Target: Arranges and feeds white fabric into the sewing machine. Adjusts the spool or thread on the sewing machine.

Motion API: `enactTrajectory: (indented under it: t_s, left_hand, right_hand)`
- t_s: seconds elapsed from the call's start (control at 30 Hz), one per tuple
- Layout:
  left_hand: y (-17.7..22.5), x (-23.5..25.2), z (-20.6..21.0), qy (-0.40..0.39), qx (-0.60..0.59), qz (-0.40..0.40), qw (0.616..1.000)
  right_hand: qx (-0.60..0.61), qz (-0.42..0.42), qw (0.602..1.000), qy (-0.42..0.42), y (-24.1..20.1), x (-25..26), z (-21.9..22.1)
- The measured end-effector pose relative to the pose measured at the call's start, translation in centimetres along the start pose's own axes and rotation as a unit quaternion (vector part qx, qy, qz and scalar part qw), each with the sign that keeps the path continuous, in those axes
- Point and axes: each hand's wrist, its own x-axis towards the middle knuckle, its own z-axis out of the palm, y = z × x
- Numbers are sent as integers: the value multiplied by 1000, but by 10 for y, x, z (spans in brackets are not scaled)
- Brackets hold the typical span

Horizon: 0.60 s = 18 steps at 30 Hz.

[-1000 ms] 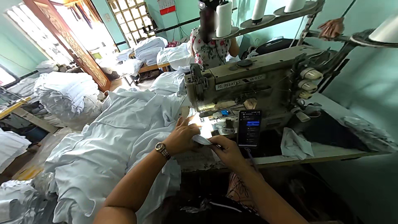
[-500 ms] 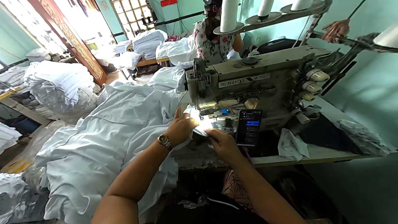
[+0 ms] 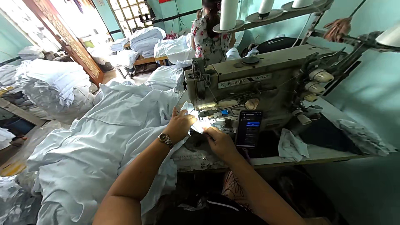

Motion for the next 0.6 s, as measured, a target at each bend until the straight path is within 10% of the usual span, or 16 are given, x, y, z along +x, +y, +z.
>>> enactTrajectory:
  t_s: [0.6]
  left_hand:
    - [4,1,7,-11,-20,15,1000]
  right_hand:
    - [39,-84,993,76,21,-65,56]
